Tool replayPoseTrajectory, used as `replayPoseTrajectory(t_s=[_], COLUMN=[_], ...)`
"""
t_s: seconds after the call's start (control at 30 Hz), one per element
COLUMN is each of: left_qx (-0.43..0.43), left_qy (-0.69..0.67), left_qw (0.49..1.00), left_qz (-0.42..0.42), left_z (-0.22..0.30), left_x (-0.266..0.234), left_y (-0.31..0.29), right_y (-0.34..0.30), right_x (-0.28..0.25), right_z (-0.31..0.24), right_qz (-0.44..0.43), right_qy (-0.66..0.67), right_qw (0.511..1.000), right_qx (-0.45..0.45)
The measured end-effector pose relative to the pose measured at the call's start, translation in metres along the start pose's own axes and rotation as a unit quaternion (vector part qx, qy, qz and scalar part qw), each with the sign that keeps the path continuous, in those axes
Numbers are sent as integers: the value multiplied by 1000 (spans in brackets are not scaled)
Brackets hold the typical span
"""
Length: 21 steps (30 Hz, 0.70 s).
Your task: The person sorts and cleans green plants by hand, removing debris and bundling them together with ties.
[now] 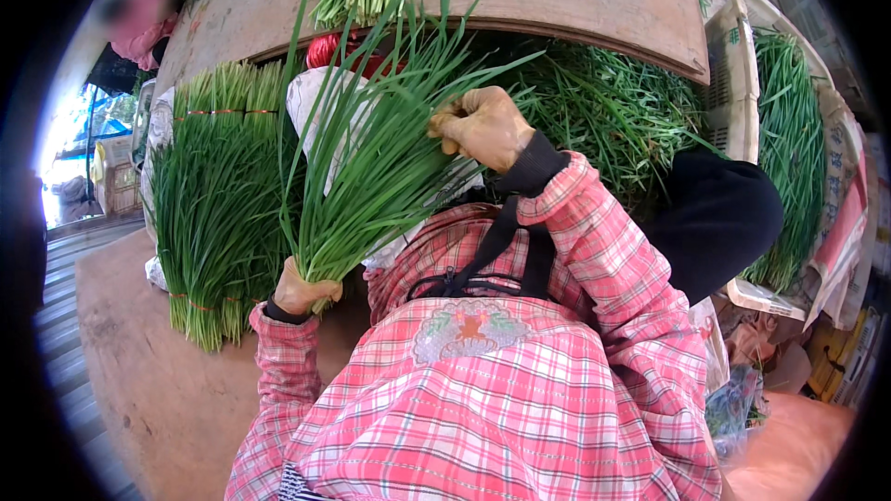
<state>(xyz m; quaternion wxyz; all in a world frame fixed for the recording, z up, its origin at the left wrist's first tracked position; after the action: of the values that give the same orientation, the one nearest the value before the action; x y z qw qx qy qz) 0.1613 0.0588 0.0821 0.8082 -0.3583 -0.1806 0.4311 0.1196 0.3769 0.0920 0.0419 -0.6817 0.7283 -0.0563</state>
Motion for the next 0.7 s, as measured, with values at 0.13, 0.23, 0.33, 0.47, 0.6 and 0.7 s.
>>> replayPoseTrajectory(t_s=[0.13, 0.23, 0.33, 0.47, 0.6, 0.7], left_qx=[3, 4, 5, -1, -3, 0], left_qy=[-40, -36, -20, -24, -8, -8], left_qw=[999, 999, 999, 999, 1000, 1000], left_qz=[-14, -23, -30, -29, -27, -25], left_z=[-3, -5, -6, -6, 0, 1], left_x=[0, -1, -4, -2, 1, 0], left_y=[0, 1, 2, 3, -1, -1], right_y=[-23, -26, -30, -26, -6, -2], right_x=[-56, -92, -96, -55, -10, 6], right_z=[-38, -34, -27, -51, -34, -27], right_qz=[186, 178, 119, 138, 52, 15], right_qy=[-366, -530, -605, -322, -264, -287], right_qw=[865, 813, 783, 892, 918, 924], right_qx=[-287, -164, -79, -286, -290, -253])
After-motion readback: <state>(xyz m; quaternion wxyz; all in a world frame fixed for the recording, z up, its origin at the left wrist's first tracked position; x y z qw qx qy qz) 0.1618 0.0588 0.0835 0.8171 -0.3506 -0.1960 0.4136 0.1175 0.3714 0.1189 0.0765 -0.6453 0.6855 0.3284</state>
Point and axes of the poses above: each hand's wrist, its own y-axis towards the middle knuckle, its own x-axis out of the palm, z = x × y, the point moved 9 cm from there along y, towards the middle knuckle, and after that the axes turned 9 degrees about -x, right-handed, at the moved point
